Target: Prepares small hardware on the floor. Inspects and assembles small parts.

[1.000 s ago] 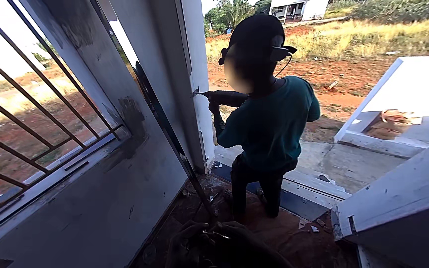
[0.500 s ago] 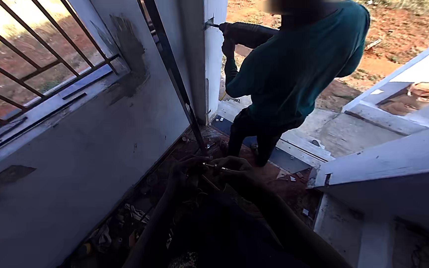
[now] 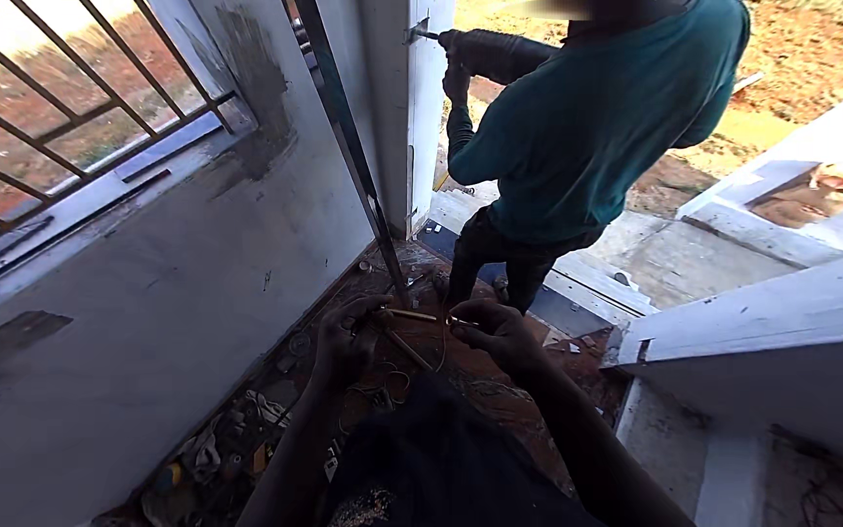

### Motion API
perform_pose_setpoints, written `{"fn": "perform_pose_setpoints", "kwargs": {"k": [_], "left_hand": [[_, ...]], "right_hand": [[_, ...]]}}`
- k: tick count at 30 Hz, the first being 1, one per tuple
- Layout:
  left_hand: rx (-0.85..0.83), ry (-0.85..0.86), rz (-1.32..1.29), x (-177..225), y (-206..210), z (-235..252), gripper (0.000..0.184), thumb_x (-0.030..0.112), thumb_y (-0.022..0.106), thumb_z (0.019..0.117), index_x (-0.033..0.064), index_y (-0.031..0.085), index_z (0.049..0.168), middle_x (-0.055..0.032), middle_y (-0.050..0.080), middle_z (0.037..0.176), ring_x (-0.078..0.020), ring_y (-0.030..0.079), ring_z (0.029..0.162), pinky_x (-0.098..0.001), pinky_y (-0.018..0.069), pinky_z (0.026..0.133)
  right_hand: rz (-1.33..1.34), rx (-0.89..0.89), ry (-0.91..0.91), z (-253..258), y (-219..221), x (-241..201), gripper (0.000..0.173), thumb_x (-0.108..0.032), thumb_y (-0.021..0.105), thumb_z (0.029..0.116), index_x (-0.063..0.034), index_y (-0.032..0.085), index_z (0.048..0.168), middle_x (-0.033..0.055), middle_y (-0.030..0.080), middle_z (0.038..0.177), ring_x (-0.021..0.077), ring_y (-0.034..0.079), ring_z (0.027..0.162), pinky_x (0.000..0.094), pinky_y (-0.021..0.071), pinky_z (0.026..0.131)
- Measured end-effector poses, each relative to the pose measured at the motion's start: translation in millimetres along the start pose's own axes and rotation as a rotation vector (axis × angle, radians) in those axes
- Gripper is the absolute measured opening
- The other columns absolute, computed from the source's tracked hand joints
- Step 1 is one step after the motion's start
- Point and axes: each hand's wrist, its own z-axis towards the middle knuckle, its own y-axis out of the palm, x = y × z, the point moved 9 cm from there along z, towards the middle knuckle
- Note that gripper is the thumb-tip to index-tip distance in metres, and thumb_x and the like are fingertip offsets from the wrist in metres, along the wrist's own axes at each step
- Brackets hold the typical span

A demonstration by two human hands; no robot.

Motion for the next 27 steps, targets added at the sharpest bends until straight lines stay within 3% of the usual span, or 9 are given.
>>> {"fn": "perform_pose_setpoints", "kwargs": {"k": [3,5,7,9,11,14,18,23,27], "left_hand": [[-0.037,-0.036,-0.071,-4.0,-1.7,2.4,0.022,0.016,0.064,0.0962,0.0107,0.077,0.112,0.0033,0.071,0.089,-0.0037,0.060,0.062,-0.0186,0.0519,0.055],[-0.108,-0.093,-0.179,-6.5,3.7,2.8,0.022,0.015,0.065,0.0959,0.0100,0.077,0.114,-0.0007,0.071,0.088,-0.0065,0.057,0.058,-0.0202,0.0489,0.052],[-0.184,-0.157,-0.300,-7.8,10.7,2.9,0.021,0.015,0.067,0.0962,0.0084,0.076,0.114,-0.0059,0.072,0.084,-0.0090,0.058,0.057,-0.0214,0.0495,0.052],[-0.239,-0.215,-0.412,-8.1,17.9,2.6,0.020,0.013,0.065,0.0968,0.0052,0.075,0.113,-0.0093,0.070,0.080,-0.0092,0.058,0.058,-0.0206,0.0489,0.053],[-0.277,-0.268,-0.506,-8.3,24.2,1.3,0.020,0.014,0.065,0.0978,0.0043,0.075,0.113,-0.0099,0.069,0.078,-0.0083,0.057,0.058,-0.0195,0.0478,0.053],[-0.267,-0.336,-0.593,-9.7,28.4,0.1,0.021,0.016,0.068,0.0962,0.0036,0.075,0.112,-0.0092,0.069,0.076,-0.0077,0.060,0.059,-0.0196,0.0505,0.055],[-0.174,-0.434,-0.827,-12.7,36.7,-3.2,0.026,0.013,0.065,0.0983,0.0004,0.072,0.119,-0.0110,0.071,0.083,-0.0138,0.068,0.069,-0.0284,0.0602,0.070],[-0.060,-0.503,-0.963,-14.1,49.1,-9.6,0.023,0.011,0.061,0.1000,-0.0040,0.071,0.114,-0.0119,0.069,0.081,-0.0161,0.069,0.069,-0.0312,0.0610,0.071],[-0.128,-0.480,-0.933,-8.9,60.7,-16.1,0.016,0.008,0.065,0.0982,-0.0032,0.072,0.105,-0.0111,0.074,0.087,-0.0140,0.070,0.073,-0.0286,0.0606,0.071]], "right_hand": [[0.003,0.071,0.051,2.4,-9.1,8.1,0.031,-0.008,0.056,0.1038,-0.0113,0.067,0.133,0.0067,0.070,0.092,0.0134,0.064,0.077,0.0267,0.0552,0.075],[0.101,0.059,0.094,1.9,-4.1,10.7,0.027,-0.006,0.055,0.1032,-0.0090,0.067,0.128,0.0080,0.068,0.092,0.0142,0.063,0.077,0.0286,0.0553,0.076],[0.249,-0.025,0.103,0.6,9.4,10.0,0.024,-0.002,0.057,0.0942,-0.0073,0.066,0.115,0.0085,0.066,0.093,0.0124,0.060,0.073,0.0268,0.0526,0.070],[0.317,-0.140,0.048,-1.4,27.0,5.0,0.019,-0.011,0.066,0.0885,-0.0097,0.069,0.108,0.0058,0.068,0.096,0.0081,0.060,0.074,0.0230,0.0509,0.067],[0.229,-0.212,-0.029,-4.6,41.4,-2.6,0.026,-0.024,0.076,0.0922,-0.0080,0.073,0.112,0.0024,0.071,0.095,0.0042,0.062,0.075,0.0197,0.0514,0.066],[0.048,-0.162,-0.121,-9.2,49.3,-10.5,0.017,-0.019,0.073,0.0951,-0.0048,0.076,0.104,-0.0034,0.072,0.081,-0.0006,0.061,0.066,0.0162,0.0506,0.061],[0.123,-0.088,-0.217,-13.4,49.7,-15.5,0.013,-0.011,0.068,0.0974,-0.0012,0.076,0.102,-0.0020,0.073,0.077,-0.0030,0.058,0.059,0.0138,0.0467,0.054],[0.081,0.026,-0.337,-20.4,50.9,-22.3,0.014,-0.009,0.066,0.0980,0.0008,0.076,0.101,0.0005,0.073,0.077,-0.0010,0.062,0.062,0.0147,0.0499,0.057],[0.052,0.087,-0.405,-24.4,51.8,-31.0,0.014,-0.008,0.065,0.0983,0.0018,0.075,0.100,0.0016,0.074,0.079,0.0012,0.065,0.064,0.0164,0.0541,0.060]]}}
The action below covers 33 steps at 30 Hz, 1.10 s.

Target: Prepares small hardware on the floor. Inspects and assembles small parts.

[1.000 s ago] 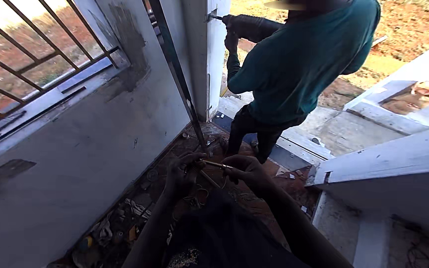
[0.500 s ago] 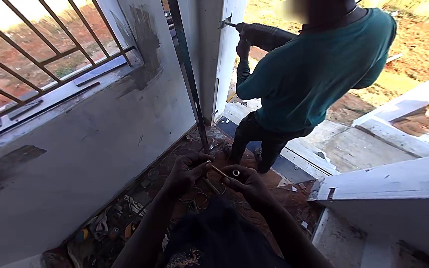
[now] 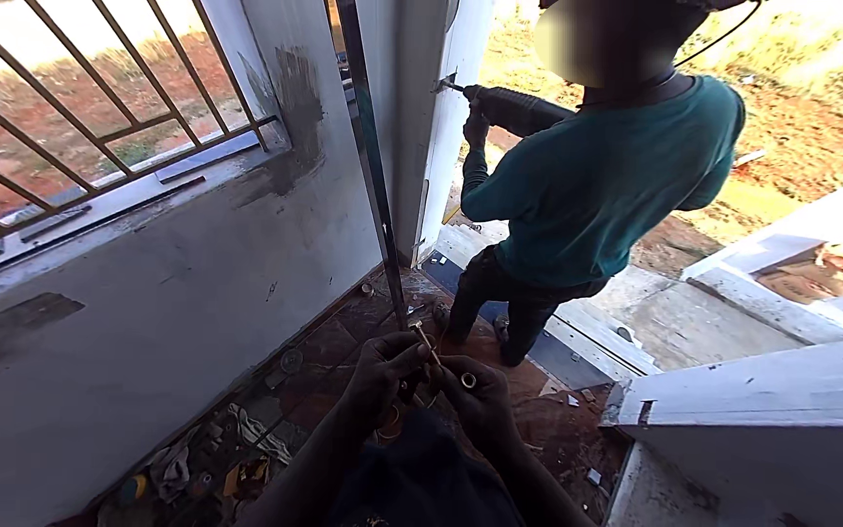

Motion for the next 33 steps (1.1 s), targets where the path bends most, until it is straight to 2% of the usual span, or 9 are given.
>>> {"fn": "perform_pose_setpoints", "kwargs": {"k": [6,9,10,13,17,21,27,29,33], "left_hand": [[0.008,-0.024,0.033,-7.8,0.5,-4.0,0.015,0.004,0.064,0.0975,-0.0038,0.071,0.107,-0.0099,0.073,0.085,-0.0133,0.070,0.071,-0.0283,0.0603,0.068],[0.048,-0.045,0.070,-9.1,-2.9,-3.2,0.014,0.004,0.063,0.0975,-0.0052,0.071,0.105,-0.0117,0.073,0.085,-0.0154,0.070,0.072,-0.0300,0.0611,0.071],[0.064,-0.054,0.078,-10.3,-3.8,-3.4,0.014,0.004,0.064,0.0972,-0.0050,0.071,0.104,-0.0121,0.073,0.086,-0.0159,0.071,0.073,-0.0303,0.0612,0.071],[0.090,-0.072,0.085,-15.9,-3.7,-6.4,0.013,0.005,0.065,0.0973,-0.0039,0.072,0.102,-0.0115,0.073,0.086,-0.0158,0.070,0.072,-0.0303,0.0608,0.070],[0.081,-0.072,0.113,-20.9,-6.0,-2.9,0.014,0.007,0.066,0.0965,-0.0025,0.074,0.101,-0.0113,0.073,0.084,-0.0139,0.067,0.067,-0.0286,0.0585,0.063],[0.180,-0.100,0.087,-25.0,-10.8,-1.6,0.011,0.003,0.066,0.0935,-0.0033,0.074,0.098,-0.0136,0.073,0.085,-0.0140,0.066,0.064,-0.0277,0.0574,0.059],[0.256,-0.062,0.080,-21.1,-8.3,-5.9,0.009,0.003,0.068,0.0933,-0.0027,0.075,0.093,-0.0122,0.072,0.078,-0.0126,0.066,0.063,-0.0266,0.0565,0.060],[0.248,-0.055,0.086,-17.8,-5.9,-6.1,0.009,0.004,0.069,0.0926,-0.0017,0.075,0.091,-0.0106,0.071,0.074,-0.0111,0.064,0.059,-0.0251,0.0545,0.056],[0.235,-0.069,0.073,-9.2,-2.1,-7.4,0.007,0.005,0.071,0.0908,-0.0011,0.074,0.089,-0.0110,0.071,0.074,-0.0123,0.065,0.061,-0.0263,0.0556,0.057]], "right_hand": [[-0.037,0.075,0.026,-1.5,-3.0,4.6,0.012,-0.004,0.072,0.0920,0.0027,0.074,0.102,0.0037,0.075,0.079,0.0082,0.071,0.068,0.0238,0.0616,0.067],[-0.149,0.123,-0.034,-2.0,-6.9,3.1,0.034,-0.008,0.077,0.0884,0.0032,0.065,0.118,0.0003,0.076,0.084,0.0029,0.067,0.066,0.0186,0.0567,0.061],[-0.224,0.129,-0.090,-2.3,-7.7,1.2,0.035,-0.011,0.078,0.0881,0.0023,0.067,0.120,-0.0004,0.076,0.090,0.0000,0.062,0.065,0.0155,0.0521,0.058],[-0.416,0.126,-0.250,-4.8,-7.0,-5.3,0.021,-0.017,0.076,0.0911,-0.0078,0.079,0.110,0.0005,0.075,0.098,-0.0011,0.063,0.072,0.0141,0.0520,0.062],[-0.475,0.123,-0.386,-3.7,-8.6,-10.5,0.013,-0.016,0.075,0.0928,-0.0088,0.080,0.102,0.0020,0.077,0.100,0.0026,0.071,0.085,0.0165,0.0597,0.072],[-0.557,0.138,-0.442,-4.6,-7.8,-10.6,0.011,-0.016,0.073,0.0928,-0.0073,0.078,0.099,0.0029,0.077,0.097,0.0016,0.071,0.083,0.0148,0.0588,0.072],[-0.605,0.193,-0.398,-4.7,-8.8,-9.9,0.014,-0.019,0.077,0.0867,-0.0098,0.077,0.098,0.0008,0.076,0.091,-0.0015,0.061,0.063,0.0130,0.0504,0.057],[-0.553,0.210,-0.407,-3.8,-10.5,-8.7,0.015,-0.020,0.078,0.0868,-0.0106,0.077,0.099,-0.0002,0.077,0.093,-0.0024,0.061,0.063,0.0128,0.0506,0.056],[-0.495,0.243,-0.474,-2.5,-9.0,-16.7,0.012,-0.017,0.079,0.0863,-0.0111,0.079,0.096,-0.0009,0.078,0.094,-0.0020,0.067,0.070,0.0130,0.0550,0.062]]}}
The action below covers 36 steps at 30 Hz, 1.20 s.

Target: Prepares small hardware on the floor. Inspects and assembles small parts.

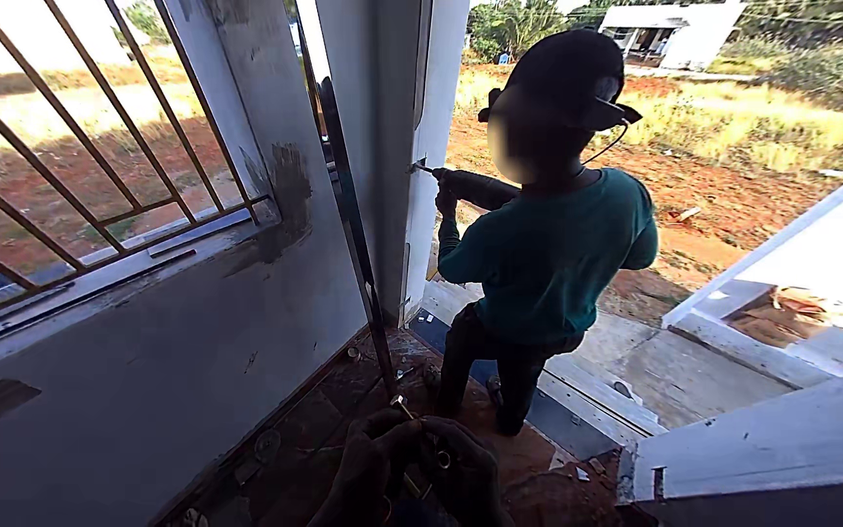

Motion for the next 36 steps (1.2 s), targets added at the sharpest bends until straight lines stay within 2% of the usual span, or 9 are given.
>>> {"fn": "perform_pose_setpoints", "kwargs": {"k": [3,6,9,11,13,19,26,33,36], "left_hand": [[0.003,0.031,0.016,4.1,1.5,-0.4,0.009,0.008,0.072,0.0895,0.0012,0.073,0.084,-0.0081,0.069,0.070,-0.0100,0.063,0.058,-0.0247,0.0539,0.055],[0.033,0.108,0.011,4.9,2.9,-1.4,0.009,0.006,0.073,0.0901,-0.0009,0.075,0.086,-0.0095,0.070,0.073,-0.0103,0.064,0.059,-0.0249,0.0547,0.057],[0.077,0.167,0.004,5.6,4.5,-4.3,0.008,0.005,0.074,0.0890,-0.0024,0.076,0.088,-0.0119,0.071,0.082,-0.0133,0.065,0.066,-0.0267,0.0578,0.064],[0.084,0.168,-0.011,4.0,4.8,-4.1,0.008,0.005,0.073,0.0896,-0.0033,0.075,0.089,-0.0125,0.071,0.080,-0.0133,0.064,0.064,-0.0261,0.0567,0.062],[0.078,0.148,-0.018,1.9,4.4,-3.3,0.009,0.005,0.073,0.0905,-0.0040,0.075,0.091,-0.0130,0.071,0.079,-0.0137,0.064,0.064,-0.0262,0.0564,0.062],[0.065,0.125,-0.029,2.0,5.5,-5.3,0.010,0.005,0.072,0.0912,-0.0044,0.074,0.094,-0.0125,0.071,0.077,-0.0125,0.065,0.062,-0.0255,0.0570,0.060],[0.094,0.095,-0.016,-2.8,0.3,-6.8,0.015,0.009,0.067,0.0964,-0.0049,0.073,0.093,-0.0144,0.070,0.077,-0.0145,0.065,0.062,-0.0266,0.0561,0.059],[0.137,0.053,-0.002,2.5,-2.9,-8.2,0.015,0.007,0.064,0.0988,-0.0052,0.073,0.095,-0.0149,0.070,0.080,-0.0146,0.063,0.062,-0.0246,0.0525,0.055],[0.174,-0.001,-0.008,-3.4,-5.2,-5.0,0.015,0.010,0.066,0.0993,-0.0021,0.075,0.096,-0.0173,0.071,0.084,-0.0168,0.064,0.065,-0.0242,0.0504,0.054]], "right_hand": [[0.028,0.018,-0.035,4.3,-0.4,-4.0,0.012,-0.015,0.080,0.0823,-0.0095,0.077,0.092,0.0008,0.078,0.094,0.0017,0.072,0.079,0.0158,0.0598,0.067],[0.033,0.029,-0.017,6.2,-0.6,-1.2,0.014,-0.015,0.079,0.0781,-0.0102,0.075,0.090,-0.0005,0.076,0.091,0.0006,0.070,0.075,0.0150,0.0579,0.064],[0.240,0.025,0.165,4.9,2.3,11.7,0.017,-0.010,0.080,0.0765,-0.0083,0.076,0.093,-0.0014,0.074,0.083,-0.0013,0.062,0.063,0.0140,0.0520,0.056],[0.437,0.036,0.320,1.1,5.7,20.4,0.018,-0.005,0.082,0.0781,-0.0051,0.078,0.096,0.0021,0.075,0.083,0.0015,0.063,0.063,0.0172,0.0543,0.058],[0.497,0.064,0.382,-4.0,7.4,23.8,0.019,-0.004,0.081,0.0782,-0.0037,0.079,0.097,0.0041,0.076,0.088,0.0034,0.065,0.067,0.0187,0.0562,0.061],[0.410,0.084,0.238,-5.5,4.4,17.0,0.022,-0.002,0.081,0.0788,-0.0042,0.079,0.101,0.0052,0.076,0.101,0.0074,0.072,0.085,0.0201,0.0612,0.072],[0.269,0.130,0.115,-6.4,-6.8,12.0,0.021,-0.007,0.082,0.0746,-0.0098,0.078,0.095,-0.0001,0.074,0.094,0.0000,0.065,0.073,0.0128,0.0541,0.061],[0.450,0.098,0.267,-13.0,-8.8,18.3,0.016,-0.014,0.083,0.0819,-0.0092,0.079,0.097,0.0001,0.074,0.088,0.0009,0.062,0.065,0.0172,0.0537,0.059],[0.504,0.107,0.312,-12.6,-8.4,23.1,0.018,-0.011,0.083,0.0802,-0.0096,0.080,0.098,0.0028,0.075,0.090,0.0051,0.066,0.067,0.0202,0.0573,0.061]]}}
